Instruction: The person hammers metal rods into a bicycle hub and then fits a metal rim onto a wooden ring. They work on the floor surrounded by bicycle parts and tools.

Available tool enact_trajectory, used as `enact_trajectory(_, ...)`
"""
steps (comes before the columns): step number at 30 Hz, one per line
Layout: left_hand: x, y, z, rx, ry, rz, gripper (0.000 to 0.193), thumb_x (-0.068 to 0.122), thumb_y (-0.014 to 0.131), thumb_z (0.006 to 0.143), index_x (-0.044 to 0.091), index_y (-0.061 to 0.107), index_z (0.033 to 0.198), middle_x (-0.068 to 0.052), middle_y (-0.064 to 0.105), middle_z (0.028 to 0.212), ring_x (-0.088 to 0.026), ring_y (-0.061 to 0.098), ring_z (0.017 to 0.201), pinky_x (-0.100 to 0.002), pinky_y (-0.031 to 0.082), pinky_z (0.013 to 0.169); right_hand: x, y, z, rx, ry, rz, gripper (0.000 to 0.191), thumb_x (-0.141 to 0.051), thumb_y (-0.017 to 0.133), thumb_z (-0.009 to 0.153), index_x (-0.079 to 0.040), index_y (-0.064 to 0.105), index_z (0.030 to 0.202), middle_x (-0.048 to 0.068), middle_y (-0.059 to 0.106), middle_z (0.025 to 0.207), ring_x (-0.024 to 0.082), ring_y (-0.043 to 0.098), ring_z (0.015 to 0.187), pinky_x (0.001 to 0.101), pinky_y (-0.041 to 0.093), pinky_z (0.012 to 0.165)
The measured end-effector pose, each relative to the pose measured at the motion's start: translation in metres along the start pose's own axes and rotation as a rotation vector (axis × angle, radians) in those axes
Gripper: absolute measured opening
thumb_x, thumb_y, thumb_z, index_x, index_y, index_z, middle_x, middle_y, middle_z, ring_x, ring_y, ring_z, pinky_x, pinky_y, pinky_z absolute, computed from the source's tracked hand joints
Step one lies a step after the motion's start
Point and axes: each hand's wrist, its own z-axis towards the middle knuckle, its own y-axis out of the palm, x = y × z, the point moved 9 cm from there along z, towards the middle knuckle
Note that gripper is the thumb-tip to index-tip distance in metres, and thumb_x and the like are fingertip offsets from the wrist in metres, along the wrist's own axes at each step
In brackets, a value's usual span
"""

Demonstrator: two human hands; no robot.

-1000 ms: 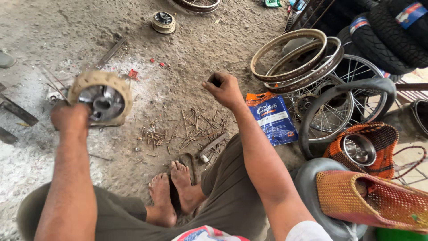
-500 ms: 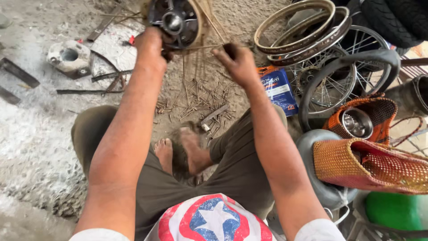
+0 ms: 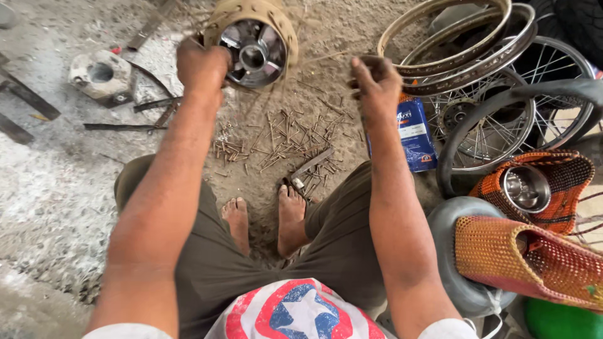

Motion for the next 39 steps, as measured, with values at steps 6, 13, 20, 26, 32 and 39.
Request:
enact_trajectory(6,-0.021,0.056,0.021,-0.214,0.357,0.826,0.025,0.016,0.076,0.077,-0.003,0.071,0.093,-0.02,0.073,0.086,-0.035,0.074,0.075,-0.044,0.061,0.065,0.016,0.025,0.002,-0.08,-0.23,-0.455,0.038,-0.026,0.085,0.094,-0.002,0.067,0.118,0.012,0.077,0.106,0.021,0.076,0.094,0.034,0.062,0.082)
enact_trajectory(13,-0.02,0.13,-0.044,-0.439,0.708,0.876,0.034,0.019,0.084,0.054,-0.001,0.077,0.08,-0.024,0.073,0.08,-0.045,0.071,0.078,-0.053,0.06,0.068,0.079,0.102,-0.008,-0.457,0.008,-0.528,0.089,-0.042,0.095,0.068,0.001,0.054,0.134,0.021,0.073,0.111,0.033,0.072,0.101,0.0435,0.057,0.087)
enact_trajectory(20,-0.04,0.155,-0.06,-0.845,0.429,1.0,0.024,0.013,0.075,0.077,0.0,0.075,0.097,-0.021,0.075,0.093,-0.034,0.074,0.088,-0.045,0.061,0.083,0.089,0.105,-0.009,-0.411,0.106,-0.364,0.09,-0.039,0.092,0.066,0.001,0.05,0.135,0.018,0.076,0.119,0.029,0.073,0.113,0.0385,0.055,0.097)
enact_trajectory(26,-0.006,0.144,-0.055,-0.562,0.664,0.739,0.036,0.012,0.079,0.066,-0.003,0.073,0.099,-0.022,0.071,0.122,-0.033,0.069,0.108,-0.044,0.056,0.097,0.096,0.097,-0.009,-0.235,0.136,-0.086,0.076,-0.023,0.092,0.072,0.002,0.051,0.131,0.014,0.075,0.122,0.02,0.072,0.11,0.0337,0.059,0.096)
enact_trajectory(32,0.05,0.118,-0.07,-0.423,0.906,0.488,0.043,0.021,0.079,0.089,-0.001,0.068,0.125,-0.021,0.071,0.124,-0.038,0.066,0.113,-0.051,0.05,0.1,0.102,0.035,0.022,0.188,0.241,0.105,0.083,-0.019,0.097,0.069,0.001,0.047,0.132,0.006,0.067,0.118,0.02,0.068,0.104,0.0328,0.061,0.089)
enact_trajectory(39,0.053,0.044,-0.029,-0.402,0.336,-0.072,0.018,0.021,0.069,0.11,0.005,0.065,0.101,-0.012,0.074,0.093,-0.016,0.064,0.069,-0.032,0.052,0.064,0.05,-0.038,0.024,0.208,0.194,1.073,0.059,-0.046,0.07,0.087,-0.005,0.06,0.127,0.011,0.071,0.117,0.031,0.073,0.104,0.0517,0.063,0.093)
